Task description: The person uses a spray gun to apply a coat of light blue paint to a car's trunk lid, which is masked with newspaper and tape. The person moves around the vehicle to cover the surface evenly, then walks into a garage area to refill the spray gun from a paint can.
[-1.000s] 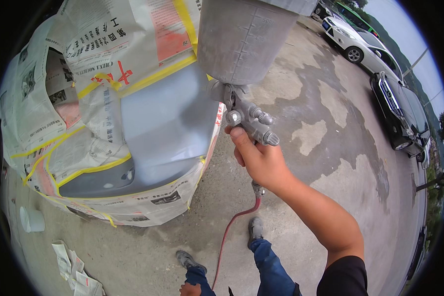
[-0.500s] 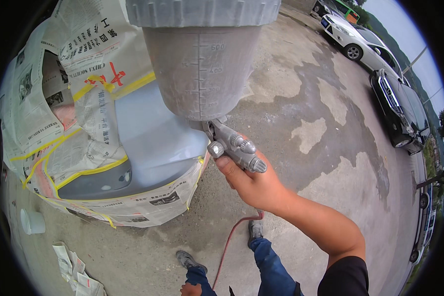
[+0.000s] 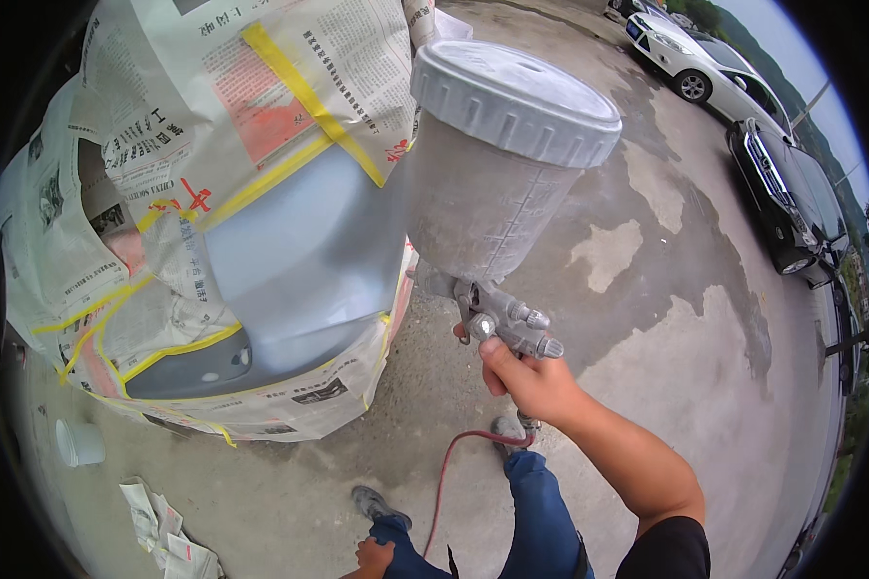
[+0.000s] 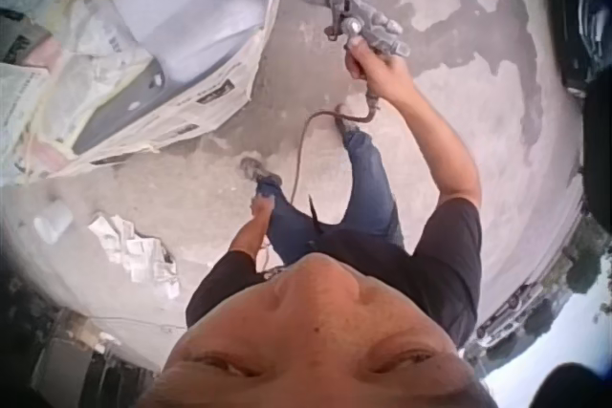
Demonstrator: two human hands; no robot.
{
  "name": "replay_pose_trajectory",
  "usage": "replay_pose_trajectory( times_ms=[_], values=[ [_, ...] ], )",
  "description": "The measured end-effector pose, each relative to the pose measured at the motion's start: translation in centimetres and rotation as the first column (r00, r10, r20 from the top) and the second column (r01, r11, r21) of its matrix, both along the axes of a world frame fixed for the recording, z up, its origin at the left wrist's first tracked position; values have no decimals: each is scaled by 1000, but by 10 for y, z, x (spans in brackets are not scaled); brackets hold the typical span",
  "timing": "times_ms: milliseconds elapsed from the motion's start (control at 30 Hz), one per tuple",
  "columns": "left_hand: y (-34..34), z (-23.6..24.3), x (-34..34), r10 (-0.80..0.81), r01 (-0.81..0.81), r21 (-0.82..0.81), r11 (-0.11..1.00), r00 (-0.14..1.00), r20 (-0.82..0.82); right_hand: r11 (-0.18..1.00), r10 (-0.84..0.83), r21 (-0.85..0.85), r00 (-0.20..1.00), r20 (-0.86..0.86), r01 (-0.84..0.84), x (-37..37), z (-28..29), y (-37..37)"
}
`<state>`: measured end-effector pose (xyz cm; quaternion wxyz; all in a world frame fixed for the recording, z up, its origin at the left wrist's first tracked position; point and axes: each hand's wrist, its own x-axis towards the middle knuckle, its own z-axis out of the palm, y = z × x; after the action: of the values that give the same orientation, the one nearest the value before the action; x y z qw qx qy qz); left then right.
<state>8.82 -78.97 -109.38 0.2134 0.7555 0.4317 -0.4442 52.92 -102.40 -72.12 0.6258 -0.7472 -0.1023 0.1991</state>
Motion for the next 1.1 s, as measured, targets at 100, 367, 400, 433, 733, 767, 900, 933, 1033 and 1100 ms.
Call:
replay_pose_trajectory(
  times_ms=[100,367,400,433,733,767,900,933,1033,1100],
  values=[
    [-10,11,14,22,-19,-34,999,997,76,999,-48,27,999,4,48,32,-15,-32],
    [-184,63,15,213,-204,-194,960,977,26,991,57,125,994,-89,-46,167,-84,-114],
    [-211,71,17,225,-198,-207,958,967,119,989,77,137,993,-90,-64,179,-88,-119],
    [-232,75,21,117,-101,-109,989,981,155,986,102,142,990,-102,-86,191,-92,-123],
    [-381,99,74,501,-489,-210,847,865,8,929,242,304,968,-71,-210,274,-123,-102],
    [-395,98,76,563,-548,-260,795,826,-20,924,237,320,970,-49,-210,282,-124,-95],
    [-431,98,80,698,-711,-350,610,691,-187,896,307,362,948,-84,-257,305,-132,-76],
    [-435,100,77,700,-729,-346,591,677,-229,893,309,366,948,-79,-261,308,-137,-71],
    [-439,103,66,701,-770,-322,550,636,-324,875,352,382,933,-81,-297,315,-145,-62],
    [-443,106,60,708,-788,-314,529,614,-349,872,364,377,928,-74,-312,320,-148,-59]
  ],
)
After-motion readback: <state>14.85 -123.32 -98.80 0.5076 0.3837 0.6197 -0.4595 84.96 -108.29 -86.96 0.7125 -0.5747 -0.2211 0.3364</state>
